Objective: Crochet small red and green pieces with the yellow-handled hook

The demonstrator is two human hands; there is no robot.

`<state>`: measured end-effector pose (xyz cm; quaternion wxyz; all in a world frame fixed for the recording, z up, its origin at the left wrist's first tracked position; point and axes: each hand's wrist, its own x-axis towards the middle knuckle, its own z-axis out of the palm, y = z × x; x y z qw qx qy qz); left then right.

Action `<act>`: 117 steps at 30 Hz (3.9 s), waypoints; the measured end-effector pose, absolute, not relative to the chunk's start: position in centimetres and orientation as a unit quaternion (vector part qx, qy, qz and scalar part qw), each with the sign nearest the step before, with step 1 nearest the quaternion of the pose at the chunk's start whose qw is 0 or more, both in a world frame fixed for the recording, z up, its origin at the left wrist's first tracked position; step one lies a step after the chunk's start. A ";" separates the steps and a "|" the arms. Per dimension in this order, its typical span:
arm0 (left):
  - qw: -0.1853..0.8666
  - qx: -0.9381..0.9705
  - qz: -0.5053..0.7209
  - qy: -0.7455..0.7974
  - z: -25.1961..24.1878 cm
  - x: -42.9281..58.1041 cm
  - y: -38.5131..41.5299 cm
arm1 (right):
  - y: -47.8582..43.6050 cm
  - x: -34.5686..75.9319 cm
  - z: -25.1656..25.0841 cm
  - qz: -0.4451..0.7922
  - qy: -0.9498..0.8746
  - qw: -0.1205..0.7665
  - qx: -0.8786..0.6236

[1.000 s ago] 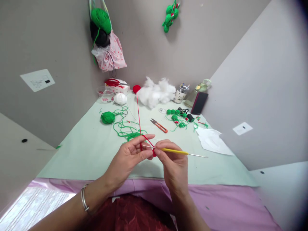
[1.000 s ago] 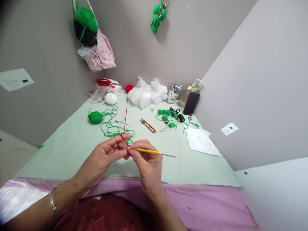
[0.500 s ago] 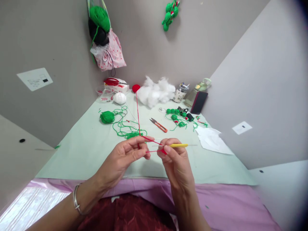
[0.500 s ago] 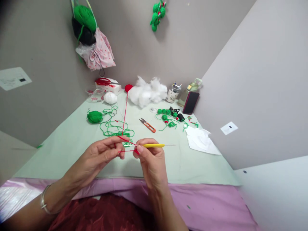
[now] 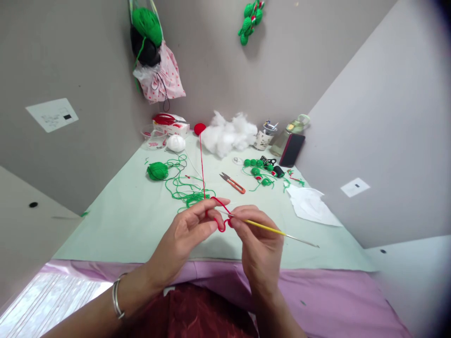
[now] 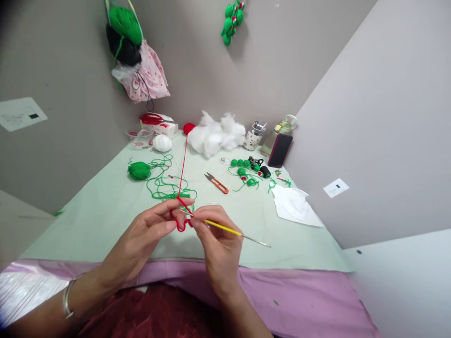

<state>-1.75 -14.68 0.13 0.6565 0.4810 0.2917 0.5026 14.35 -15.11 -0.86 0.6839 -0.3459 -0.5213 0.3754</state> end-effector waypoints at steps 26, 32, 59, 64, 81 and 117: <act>0.617 0.481 0.518 0.346 0.1 -1.3 -14.3 | -15.6 13.9 -1.4 0.227 -0.620 0.654 -0.368; 0.608 0.485 0.514 0.361 0.6 -1.0 -14.1 | -15.8 13.8 -1.6 0.178 -0.646 0.648 -0.362; 0.560 0.454 0.591 0.363 -0.8 -0.6 -14.2 | -14.9 13.6 -1.8 0.390 -0.490 0.692 -0.359; 0.587 0.454 0.567 0.358 -0.4 -0.5 -14.2 | -14.9 13.4 -2.1 0.359 -0.504 0.698 -0.360; 0.554 0.552 0.482 0.395 0.5 -1.8 -13.3 | -14.9 14.7 -0.8 0.406 -0.578 0.603 -0.370; 0.483 0.625 0.471 0.392 0.2 -3.3 -12.4 | -13.7 15.0 -1.4 0.591 -0.438 0.559 -0.382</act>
